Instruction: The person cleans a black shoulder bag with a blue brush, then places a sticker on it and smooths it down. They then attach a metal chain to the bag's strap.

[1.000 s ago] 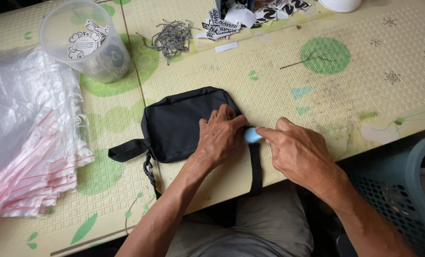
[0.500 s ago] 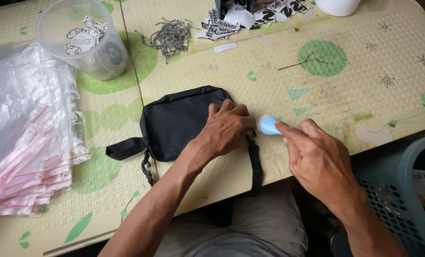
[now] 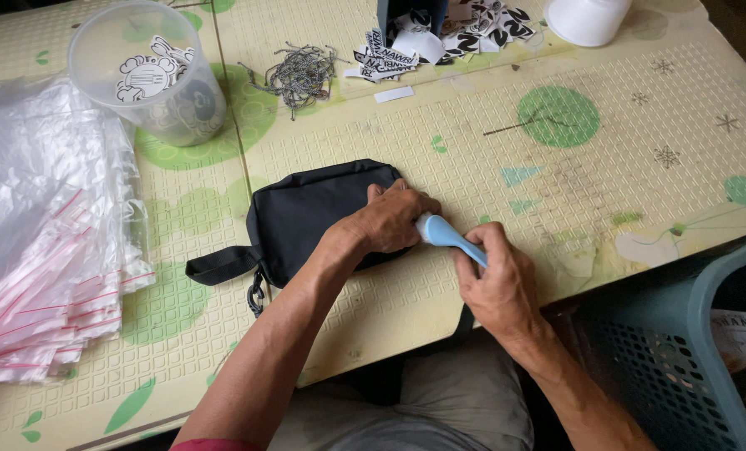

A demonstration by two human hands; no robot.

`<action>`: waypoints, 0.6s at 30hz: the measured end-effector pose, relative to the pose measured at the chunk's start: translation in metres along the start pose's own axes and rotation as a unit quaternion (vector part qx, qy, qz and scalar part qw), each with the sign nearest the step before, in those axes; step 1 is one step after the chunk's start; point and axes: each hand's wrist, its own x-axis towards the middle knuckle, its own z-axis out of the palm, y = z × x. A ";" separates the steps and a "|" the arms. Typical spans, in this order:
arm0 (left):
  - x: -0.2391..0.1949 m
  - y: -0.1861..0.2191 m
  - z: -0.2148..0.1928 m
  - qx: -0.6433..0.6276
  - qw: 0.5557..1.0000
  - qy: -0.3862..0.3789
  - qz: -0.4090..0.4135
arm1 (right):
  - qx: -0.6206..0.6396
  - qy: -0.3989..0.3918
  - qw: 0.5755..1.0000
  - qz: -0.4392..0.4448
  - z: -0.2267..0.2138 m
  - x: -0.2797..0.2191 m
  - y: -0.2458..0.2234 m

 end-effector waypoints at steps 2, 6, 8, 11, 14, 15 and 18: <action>0.005 -0.006 0.005 -0.005 1.000 -0.002 0.016 | 0.049 0.028 0.997 0.055 -0.004 0.005 0.005; -0.009 0.003 -0.006 -0.114 0.993 0.004 -0.003 | 0.083 -0.008 0.991 0.107 -0.016 0.020 -0.006; -0.022 0.018 -0.020 -0.128 0.992 0.014 0.014 | 0.086 -0.025 0.991 0.102 -0.020 0.025 -0.009; -0.007 0.001 0.001 -0.042 0.999 0.026 0.006 | 0.070 -0.042 0.993 0.081 -0.021 0.027 -0.005; 0.006 -0.008 0.011 -0.003 1.000 0.028 -0.007 | -0.004 -0.054 0.998 -0.022 -0.043 0.031 -0.024; 0.006 -0.004 0.008 -0.004 1.000 0.030 -0.008 | -0.005 -0.055 0.998 -0.024 -0.052 0.030 -0.030; 0.005 0.003 0.004 -0.021 0.999 0.024 -0.030 | -0.082 -0.075 0.991 -0.075 -0.072 0.028 -0.043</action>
